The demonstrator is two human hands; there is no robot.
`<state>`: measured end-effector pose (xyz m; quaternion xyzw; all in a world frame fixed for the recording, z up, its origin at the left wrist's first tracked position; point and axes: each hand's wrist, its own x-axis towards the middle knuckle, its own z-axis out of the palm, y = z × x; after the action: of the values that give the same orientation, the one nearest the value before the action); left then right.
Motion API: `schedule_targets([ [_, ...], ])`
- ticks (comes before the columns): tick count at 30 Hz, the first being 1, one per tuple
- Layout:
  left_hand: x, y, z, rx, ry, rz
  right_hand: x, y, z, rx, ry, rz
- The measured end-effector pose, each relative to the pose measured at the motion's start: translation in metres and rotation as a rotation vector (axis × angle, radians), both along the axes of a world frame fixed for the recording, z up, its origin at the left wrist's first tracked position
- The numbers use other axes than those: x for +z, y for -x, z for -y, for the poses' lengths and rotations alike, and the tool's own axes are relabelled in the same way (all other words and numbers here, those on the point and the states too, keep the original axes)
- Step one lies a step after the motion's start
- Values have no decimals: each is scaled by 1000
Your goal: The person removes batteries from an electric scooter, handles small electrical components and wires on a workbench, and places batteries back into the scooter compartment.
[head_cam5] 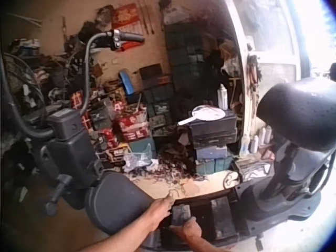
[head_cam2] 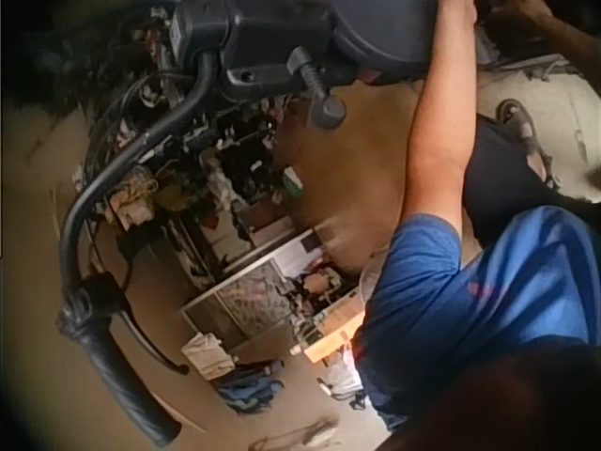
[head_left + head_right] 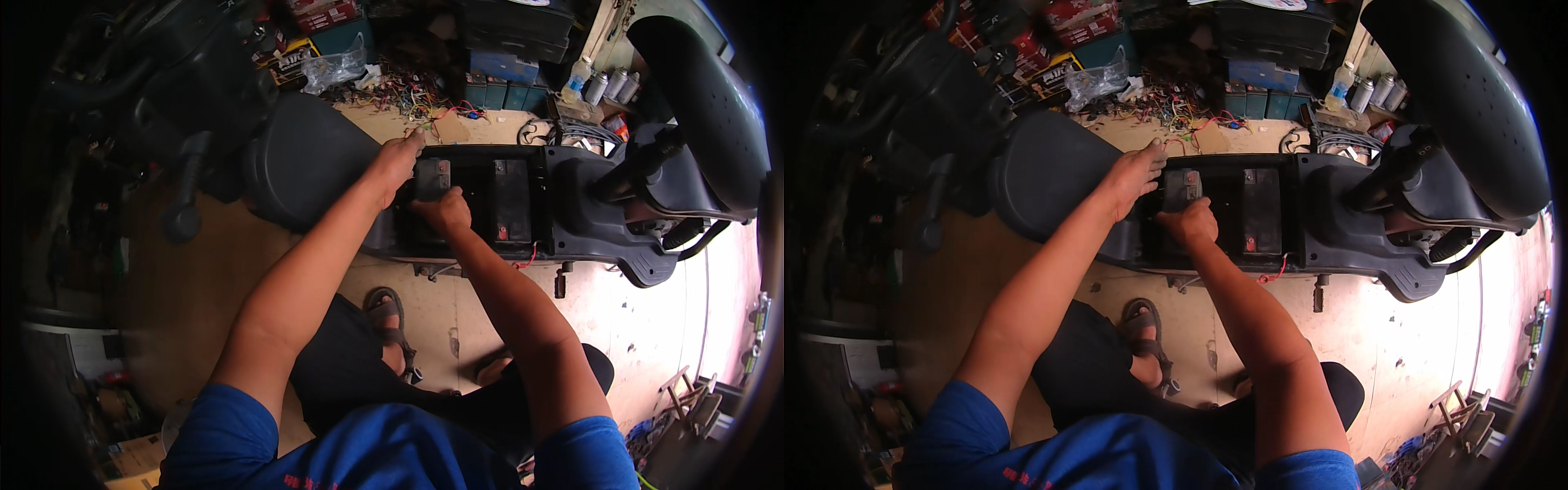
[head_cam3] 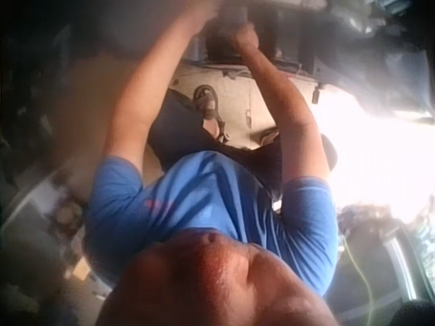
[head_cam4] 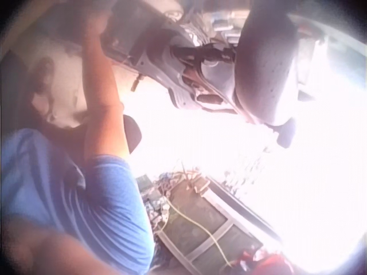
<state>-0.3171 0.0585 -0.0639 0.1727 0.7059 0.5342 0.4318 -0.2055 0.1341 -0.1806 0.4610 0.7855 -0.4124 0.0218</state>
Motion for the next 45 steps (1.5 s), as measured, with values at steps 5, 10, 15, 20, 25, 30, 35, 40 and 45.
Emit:
schedule_targets([
  [5, 20, -8, 20, -18, -11, -80, -8, 3, -5, 53, 261, -87],
  [10, 60, -21, 46, -78, 5, -221, -1, -15, -19, -23, 819, -306],
  [15, 130, -62, 87, -133, -115, -495, -30, -6, -43, 54, 918, -175],
  [20, 135, -74, 172, -16, 80, -357, -23, -7, -47, 136, 976, -188],
  [25, 97, -42, 210, 201, 541, -592, -23, -10, -47, 134, 941, -187],
  [30, 81, -34, 195, 284, 119, -378, -29, -11, -48, 124, 930, -187],
  [35, 76, -38, 193, 346, 193, -387, -27, -3, -36, 153, 931, -215],
  [40, 75, -40, 195, 350, 180, -408, -28, 12, -24, 136, 1003, -205],
  [45, 78, -39, 193, 328, 176, -384, -40, 13, -25, 104, 958, -193],
])
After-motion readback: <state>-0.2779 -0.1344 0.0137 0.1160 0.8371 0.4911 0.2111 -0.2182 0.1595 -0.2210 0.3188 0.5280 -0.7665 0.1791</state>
